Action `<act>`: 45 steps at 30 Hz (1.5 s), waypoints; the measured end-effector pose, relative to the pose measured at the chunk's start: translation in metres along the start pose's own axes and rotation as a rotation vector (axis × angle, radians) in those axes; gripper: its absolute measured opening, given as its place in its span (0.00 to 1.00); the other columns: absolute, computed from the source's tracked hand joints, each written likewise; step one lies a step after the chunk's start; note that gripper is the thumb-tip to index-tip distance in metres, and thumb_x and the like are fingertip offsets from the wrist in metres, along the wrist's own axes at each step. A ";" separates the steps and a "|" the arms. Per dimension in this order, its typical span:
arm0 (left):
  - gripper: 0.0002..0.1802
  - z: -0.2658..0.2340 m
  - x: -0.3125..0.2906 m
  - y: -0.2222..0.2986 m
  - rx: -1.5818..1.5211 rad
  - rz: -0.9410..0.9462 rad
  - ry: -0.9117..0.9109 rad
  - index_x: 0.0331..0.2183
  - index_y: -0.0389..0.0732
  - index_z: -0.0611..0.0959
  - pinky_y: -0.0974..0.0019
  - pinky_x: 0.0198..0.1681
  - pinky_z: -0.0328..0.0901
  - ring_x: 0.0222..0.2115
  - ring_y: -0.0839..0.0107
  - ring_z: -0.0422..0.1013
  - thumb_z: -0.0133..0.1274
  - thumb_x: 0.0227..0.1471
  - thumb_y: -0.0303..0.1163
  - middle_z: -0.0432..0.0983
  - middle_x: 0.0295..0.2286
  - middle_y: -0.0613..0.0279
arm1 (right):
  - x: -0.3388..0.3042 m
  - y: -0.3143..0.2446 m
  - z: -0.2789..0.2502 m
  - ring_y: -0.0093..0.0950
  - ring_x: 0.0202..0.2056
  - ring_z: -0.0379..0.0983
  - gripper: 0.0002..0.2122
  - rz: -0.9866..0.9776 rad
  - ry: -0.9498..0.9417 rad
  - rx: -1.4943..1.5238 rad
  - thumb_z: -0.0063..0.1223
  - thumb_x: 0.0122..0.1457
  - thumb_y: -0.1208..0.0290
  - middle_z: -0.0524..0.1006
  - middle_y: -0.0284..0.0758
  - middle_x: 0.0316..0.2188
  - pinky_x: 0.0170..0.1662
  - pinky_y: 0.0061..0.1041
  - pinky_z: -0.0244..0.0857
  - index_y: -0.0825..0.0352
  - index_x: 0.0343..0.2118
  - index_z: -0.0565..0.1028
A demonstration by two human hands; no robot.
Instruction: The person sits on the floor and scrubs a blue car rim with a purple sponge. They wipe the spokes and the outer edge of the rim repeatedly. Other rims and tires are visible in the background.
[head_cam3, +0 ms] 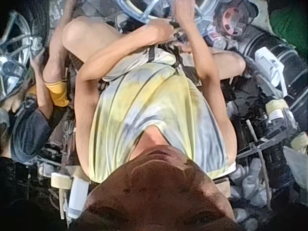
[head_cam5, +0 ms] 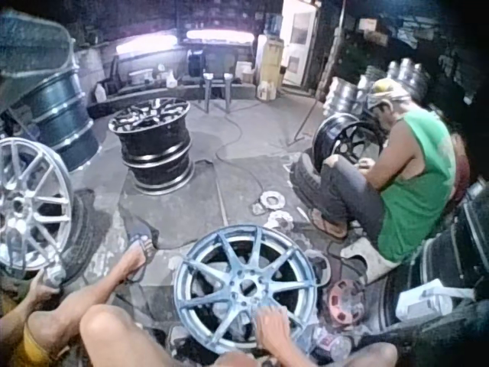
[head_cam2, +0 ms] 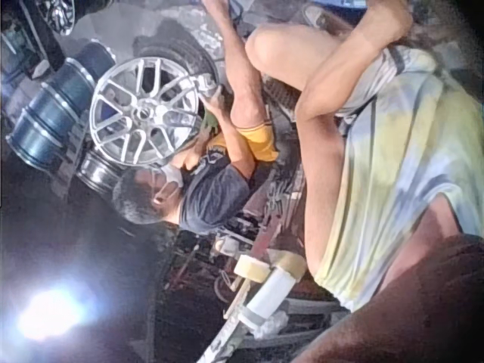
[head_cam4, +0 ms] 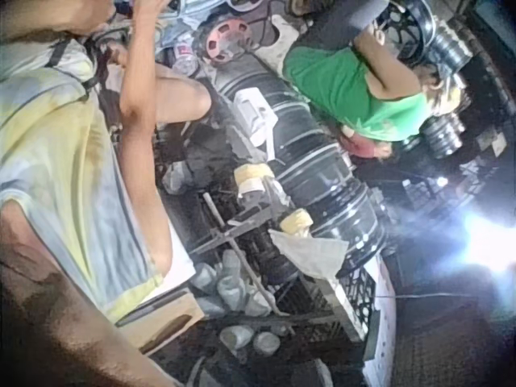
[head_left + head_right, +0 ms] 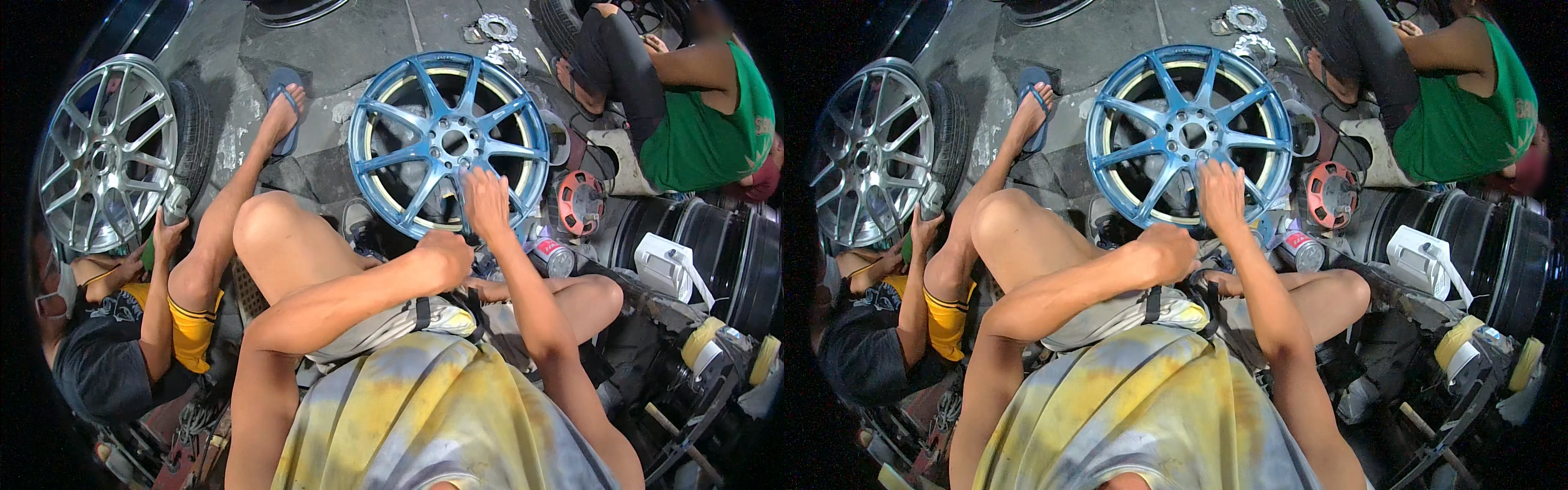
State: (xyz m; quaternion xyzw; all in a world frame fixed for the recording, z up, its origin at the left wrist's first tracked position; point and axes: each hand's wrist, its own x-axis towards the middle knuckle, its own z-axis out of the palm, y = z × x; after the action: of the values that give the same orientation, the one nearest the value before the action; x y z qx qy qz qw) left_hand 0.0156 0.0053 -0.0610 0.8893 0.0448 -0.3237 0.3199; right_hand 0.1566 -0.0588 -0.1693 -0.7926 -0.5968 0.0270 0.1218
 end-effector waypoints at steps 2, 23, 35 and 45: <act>0.23 0.004 -0.007 0.006 -0.002 0.028 0.014 0.32 0.34 0.86 0.53 0.40 0.72 0.36 0.50 0.79 0.51 0.59 0.46 0.82 0.31 0.45 | 0.011 0.004 0.012 0.38 0.39 0.70 0.14 0.030 -0.078 -0.039 0.48 0.57 0.74 0.74 0.37 0.36 0.39 0.40 0.58 0.64 0.46 0.76; 0.17 0.027 -0.021 0.007 -0.044 0.123 0.181 0.29 0.38 0.87 0.54 0.37 0.73 0.33 0.52 0.79 0.52 0.57 0.41 0.82 0.30 0.49 | 0.007 -0.050 0.033 0.41 0.39 0.73 0.14 0.019 0.039 0.157 0.46 0.58 0.75 0.76 0.42 0.35 0.38 0.44 0.58 0.67 0.46 0.77; 0.15 0.032 -0.027 0.012 -0.047 0.137 0.159 0.34 0.41 0.87 0.52 0.36 0.73 0.33 0.52 0.79 0.52 0.58 0.40 0.82 0.29 0.51 | 0.014 -0.048 0.029 0.44 0.35 0.73 0.11 -0.034 0.136 0.147 0.47 0.59 0.76 0.74 0.43 0.31 0.35 0.44 0.60 0.68 0.43 0.77; 0.10 0.017 -0.037 0.018 -0.077 0.106 0.104 0.33 0.41 0.88 0.57 0.41 0.74 0.40 0.59 0.80 0.58 0.44 0.27 0.83 0.35 0.53 | 0.032 -0.044 0.025 0.44 0.40 0.75 0.13 0.056 -0.070 0.103 0.45 0.57 0.78 0.77 0.44 0.40 0.42 0.48 0.64 0.69 0.44 0.77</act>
State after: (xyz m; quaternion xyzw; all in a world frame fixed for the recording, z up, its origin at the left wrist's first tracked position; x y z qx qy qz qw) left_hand -0.0180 -0.0143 -0.0391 0.8930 0.0265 -0.2578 0.3679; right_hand 0.1197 -0.0129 -0.1806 -0.8003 -0.5761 0.0889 0.1406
